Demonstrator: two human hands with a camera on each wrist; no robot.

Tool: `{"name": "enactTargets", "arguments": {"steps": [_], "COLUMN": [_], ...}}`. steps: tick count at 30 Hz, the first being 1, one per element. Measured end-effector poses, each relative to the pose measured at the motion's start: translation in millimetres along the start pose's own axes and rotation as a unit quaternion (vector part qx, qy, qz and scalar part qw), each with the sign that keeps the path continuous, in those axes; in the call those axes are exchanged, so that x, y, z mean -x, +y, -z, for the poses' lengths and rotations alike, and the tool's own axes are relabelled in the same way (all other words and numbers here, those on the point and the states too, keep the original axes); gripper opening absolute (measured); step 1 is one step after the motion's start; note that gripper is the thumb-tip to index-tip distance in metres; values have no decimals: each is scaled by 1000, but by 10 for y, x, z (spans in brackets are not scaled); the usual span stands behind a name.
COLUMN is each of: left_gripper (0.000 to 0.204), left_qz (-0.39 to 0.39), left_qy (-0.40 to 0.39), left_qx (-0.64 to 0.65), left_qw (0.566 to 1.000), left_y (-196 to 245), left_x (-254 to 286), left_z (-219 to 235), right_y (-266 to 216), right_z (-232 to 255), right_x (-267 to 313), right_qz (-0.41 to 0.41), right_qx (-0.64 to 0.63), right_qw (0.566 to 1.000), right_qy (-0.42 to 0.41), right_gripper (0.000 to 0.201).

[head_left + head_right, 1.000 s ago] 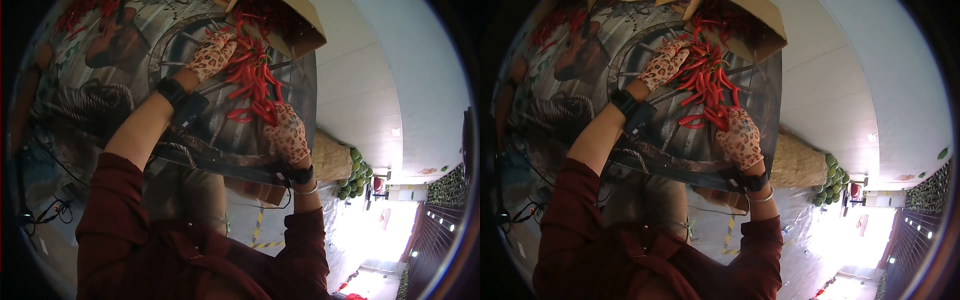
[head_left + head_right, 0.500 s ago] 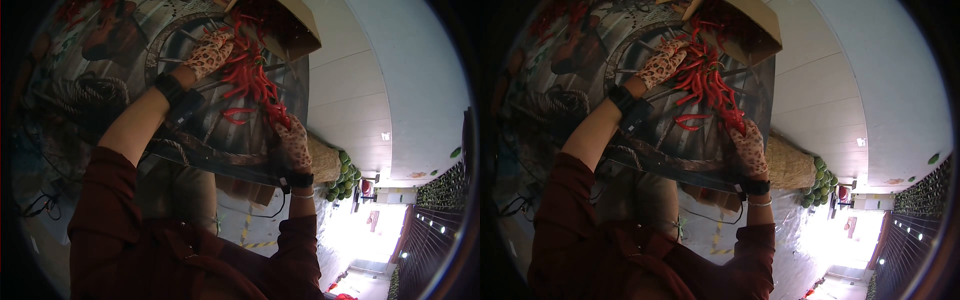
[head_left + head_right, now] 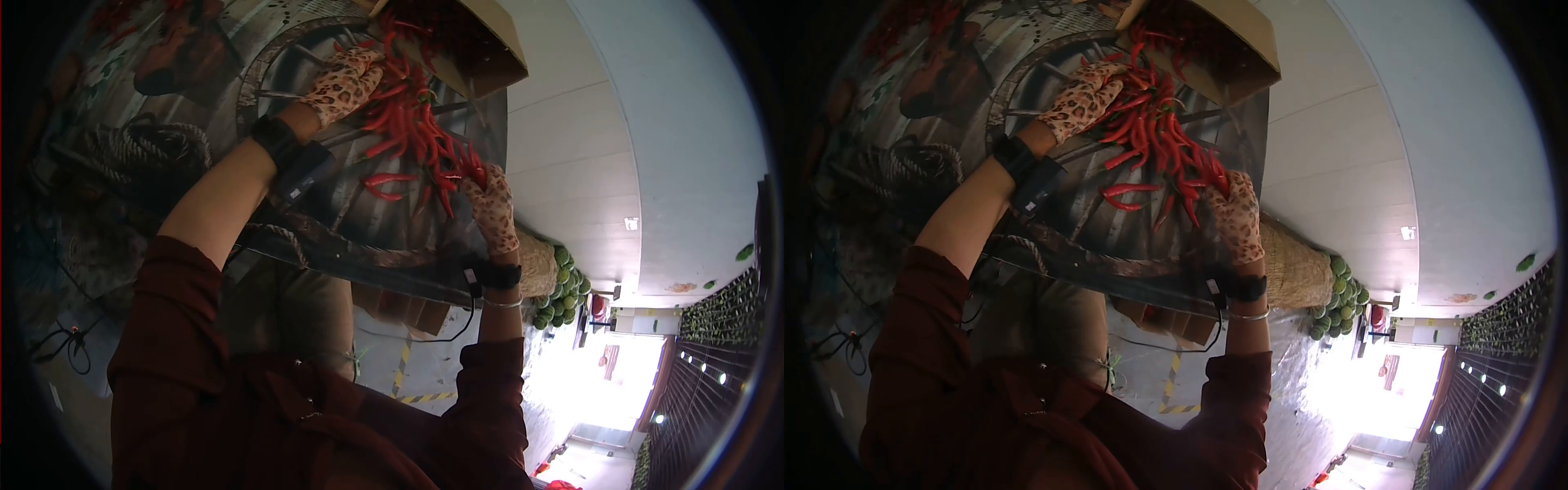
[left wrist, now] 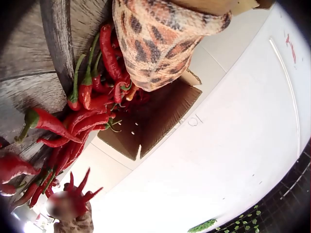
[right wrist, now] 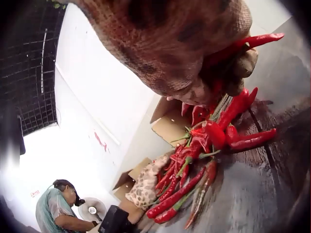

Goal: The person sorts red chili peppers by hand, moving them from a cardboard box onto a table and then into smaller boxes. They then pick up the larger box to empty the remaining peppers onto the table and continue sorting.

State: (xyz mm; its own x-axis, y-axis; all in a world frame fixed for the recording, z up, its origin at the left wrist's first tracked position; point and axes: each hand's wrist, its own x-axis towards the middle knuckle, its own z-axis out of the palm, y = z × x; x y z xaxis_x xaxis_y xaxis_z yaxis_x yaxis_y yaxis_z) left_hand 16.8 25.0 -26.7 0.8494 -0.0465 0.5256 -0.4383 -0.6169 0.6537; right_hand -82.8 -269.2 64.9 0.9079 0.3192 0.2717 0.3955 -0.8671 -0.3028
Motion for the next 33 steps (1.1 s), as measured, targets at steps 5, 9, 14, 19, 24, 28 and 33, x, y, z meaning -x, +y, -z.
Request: {"name": "enactTargets", "arguments": {"steps": [5,9,14,19,24,28,33], "left_gripper": [40,41,39,39,38,38,39], "left_qz": [3,18,-5,2,10,-2,-14], "left_qy": [-4,-27,10,9,-2,19,27], "left_qx": [-4,18,5,41,20,-17,-16], "left_qw": [1000,999,1000,999,1000,1000,999], "left_y": [-70,-62,-94,-39,-98,-140,-115], "left_x": [-9,-45,-14,-30,-45,-43,-20], "left_z": [-67,-41,-95,-31,-104,-158,-125], "right_y": [26,6,70,38,98,166,92], "right_z": [-106,-118,-146,-15,53,22,-114], "right_x": [-161,-219,-231,-49,161,184,147], "right_qz": [-14,-23,-114,-226,-259,-156,-222], "right_qx": [37,87,20,-193,-340,-255,-255], "right_qw": [998,993,989,952,904,954,940], "right_qy": [-47,-81,-87,-73,-2,16,-42], "right_gripper": [38,38,33,27,17,17,20]}}
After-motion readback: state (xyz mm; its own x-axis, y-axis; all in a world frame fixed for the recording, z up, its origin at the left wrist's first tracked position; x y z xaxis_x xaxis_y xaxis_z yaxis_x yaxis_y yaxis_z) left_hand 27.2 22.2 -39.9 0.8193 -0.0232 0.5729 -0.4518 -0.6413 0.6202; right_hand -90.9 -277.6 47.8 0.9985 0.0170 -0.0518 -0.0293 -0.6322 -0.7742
